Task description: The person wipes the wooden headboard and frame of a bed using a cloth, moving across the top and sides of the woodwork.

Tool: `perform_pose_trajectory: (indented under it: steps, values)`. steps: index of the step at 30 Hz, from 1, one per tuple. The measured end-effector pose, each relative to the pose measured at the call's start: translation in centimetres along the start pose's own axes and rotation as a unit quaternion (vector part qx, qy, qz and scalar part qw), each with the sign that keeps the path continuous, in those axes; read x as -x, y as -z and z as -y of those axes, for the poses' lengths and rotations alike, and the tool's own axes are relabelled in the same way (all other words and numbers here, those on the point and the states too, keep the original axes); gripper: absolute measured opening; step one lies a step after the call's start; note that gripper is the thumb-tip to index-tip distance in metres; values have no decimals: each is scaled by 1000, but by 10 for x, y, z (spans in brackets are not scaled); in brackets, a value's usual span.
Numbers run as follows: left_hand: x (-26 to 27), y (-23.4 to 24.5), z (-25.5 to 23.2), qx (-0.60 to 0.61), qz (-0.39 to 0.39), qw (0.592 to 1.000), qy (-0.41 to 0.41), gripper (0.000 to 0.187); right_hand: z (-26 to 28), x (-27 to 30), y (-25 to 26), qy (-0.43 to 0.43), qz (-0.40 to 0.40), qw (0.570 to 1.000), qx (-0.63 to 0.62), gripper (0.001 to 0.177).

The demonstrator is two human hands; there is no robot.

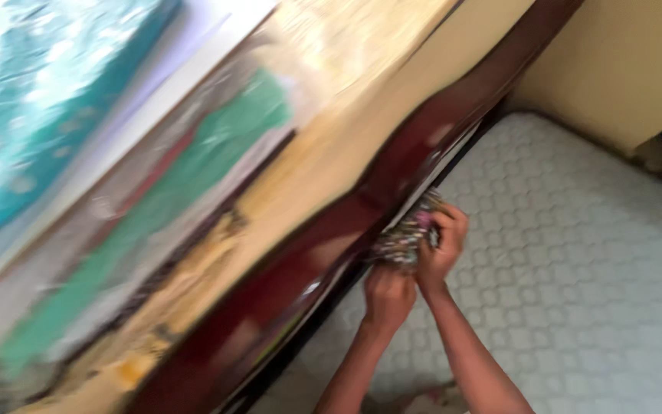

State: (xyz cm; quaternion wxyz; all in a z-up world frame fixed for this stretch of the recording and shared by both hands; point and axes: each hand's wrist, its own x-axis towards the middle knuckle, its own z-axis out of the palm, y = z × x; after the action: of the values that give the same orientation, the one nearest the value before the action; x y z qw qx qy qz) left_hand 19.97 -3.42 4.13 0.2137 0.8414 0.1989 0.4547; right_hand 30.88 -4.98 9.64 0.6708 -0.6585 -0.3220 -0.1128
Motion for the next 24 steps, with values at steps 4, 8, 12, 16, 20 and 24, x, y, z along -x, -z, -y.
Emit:
perform_pose_trajectory:
  steps: [4,8,12,16,20,24]
  values:
    - [-82,-30,-31,-40,-140,928,343,23,15,-109,-9,154,211,965,24,31]
    - [-154,-35,-31,-80,-204,939,266,34,1,-170,-37,292,332,892,100,23]
    - [-180,-45,-23,-121,-170,947,246,32,-22,-190,-31,287,313,901,89,22]
    - [-210,-67,-17,-251,-169,929,211,25,-26,-203,-35,242,295,922,62,22]
    - [-204,-69,-15,-255,-199,927,189,22,-22,-194,-35,232,294,923,88,24]
    - [-208,-61,-11,-226,-214,938,154,18,-10,-205,-35,233,317,914,99,27]
